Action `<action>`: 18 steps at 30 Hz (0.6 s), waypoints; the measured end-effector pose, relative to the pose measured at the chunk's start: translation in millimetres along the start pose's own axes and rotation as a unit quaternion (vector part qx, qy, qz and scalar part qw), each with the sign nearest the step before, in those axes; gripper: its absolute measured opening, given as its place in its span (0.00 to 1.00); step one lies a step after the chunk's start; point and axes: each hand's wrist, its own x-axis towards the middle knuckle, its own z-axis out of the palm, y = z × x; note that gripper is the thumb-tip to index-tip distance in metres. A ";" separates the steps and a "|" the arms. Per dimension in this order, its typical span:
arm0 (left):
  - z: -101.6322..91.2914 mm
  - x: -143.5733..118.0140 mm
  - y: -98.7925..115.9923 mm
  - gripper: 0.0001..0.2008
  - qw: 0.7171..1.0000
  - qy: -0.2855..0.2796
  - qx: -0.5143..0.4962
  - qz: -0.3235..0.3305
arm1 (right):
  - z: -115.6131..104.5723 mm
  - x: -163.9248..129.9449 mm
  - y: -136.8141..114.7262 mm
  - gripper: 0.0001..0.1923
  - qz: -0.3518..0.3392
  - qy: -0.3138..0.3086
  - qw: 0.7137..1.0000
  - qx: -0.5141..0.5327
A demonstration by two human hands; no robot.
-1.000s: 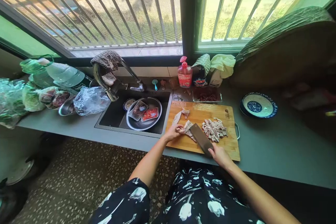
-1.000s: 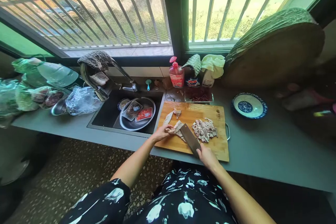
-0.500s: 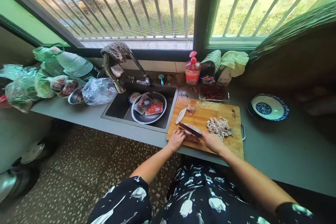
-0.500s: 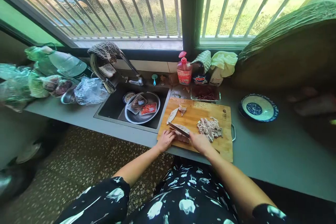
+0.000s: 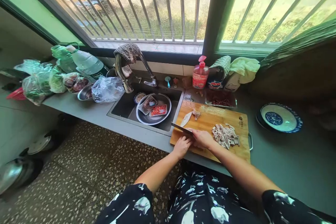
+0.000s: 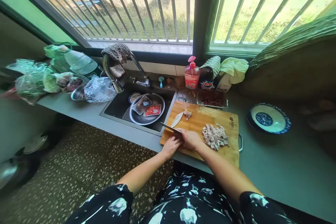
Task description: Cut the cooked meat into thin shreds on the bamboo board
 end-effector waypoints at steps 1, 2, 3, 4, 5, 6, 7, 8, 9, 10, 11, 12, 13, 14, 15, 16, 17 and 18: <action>0.1 0.0 -0.3 0.16 1.000 -0.002 0.004 -0.004 | 1.8 -1.8 3.4 0.23 0.002 -0.002 1.000 -0.005; 0.4 0.0 -0.5 0.15 1.000 -0.003 0.007 -0.008 | 4.1 -3.8 6.6 0.21 0.004 -0.006 1.000 -0.010; 0.9 0.1 -0.7 0.15 1.000 -0.003 0.007 -0.009 | 6.6 -5.6 8.9 0.20 0.006 -0.012 1.000 -0.014; 1.6 0.2 -0.9 0.15 1.000 -0.001 0.005 -0.010 | 9.1 -6.4 9.8 0.18 0.009 -0.017 1.000 -0.017; 2.5 0.2 -1.1 0.14 1.000 0.002 0.001 -0.009 | 11.4 -5.8 9.0 0.18 0.012 -0.020 1.000 -0.017; 3.6 0.2 -1.3 0.14 1.000 0.006 -0.002 -0.007 | 13.2 -3.4 6.4 0.18 0.012 -0.021 1.000 -0.014; 4.9 0.1 -1.6 0.14 1.000 0.011 -0.004 -0.005 | 14.2 1.0 2.4 0.17 0.008 -0.015 1.000 -0.008; 6.1 -0.1 -2.0 0.14 1.000 0.015 -0.006 -0.003 | 14.3 7.1 -2.4 0.17 0.002 -0.006 1.000 -0.001; 7.3 -0.3 -2.6 0.14 1.000 0.020 -0.008 0.000 | 13.6 14.3 -7.0 0.17 -0.001 0.001 1.000 0.005; 8.0 -0.7 -3.4 0.14 1.000 0.025 -0.011 0.002 | 12.2 21.7 -10.4 0.15 -0.001 0.000 1.000 0.008; 8.2 -1.0 -4.3 0.14 0.999 0.030 -0.016 0.006 | 10.4 28.3 -11.7 0.14 0.005 -0.007 1.000 0.010; 7.4 -1.2 -5.3 0.14 0.999 0.036 -0.026 0.010 | 8.6 33.0 -10.2 0.12 0.017 -0.015 1.000 0.012; 5.5 -1.0 -6.2 0.14 0.998 0.045 -0.042 0.013 | 7.0 35.1 -5.8 0.11 0.031 -0.021 0.999 0.017; 2.3 -0.1 -7.0 0.14 0.996 0.060 -0.063 0.016 | 5.8 33.9 1.4 0.11 0.044 -0.018 0.998 0.029; -2.1 1.9 -7.4 0.14 0.993 0.078 -0.090 0.019 | 5.2 29.4 11.0 0.11 0.056 0.000 0.997 0.048; -7.6 5.2 -7.6 0.14 0.987 0.100 -0.122 0.021 | 5.2 21.9 22.2 0.11 0.068 0.031 0.995 0.072; -14.0 10.1 -7.6 0.14 0.980 0.122 -0.158 0.018 | 5.6 11.8 34.1 0.12 0.085 0.071 0.989 0.095; -20.8 16.6 -7.8 0.14 0.971 0.141 -0.194 0.010 | 6.2 -0.1 45.8 0.12 0.107 0.113 0.981 0.117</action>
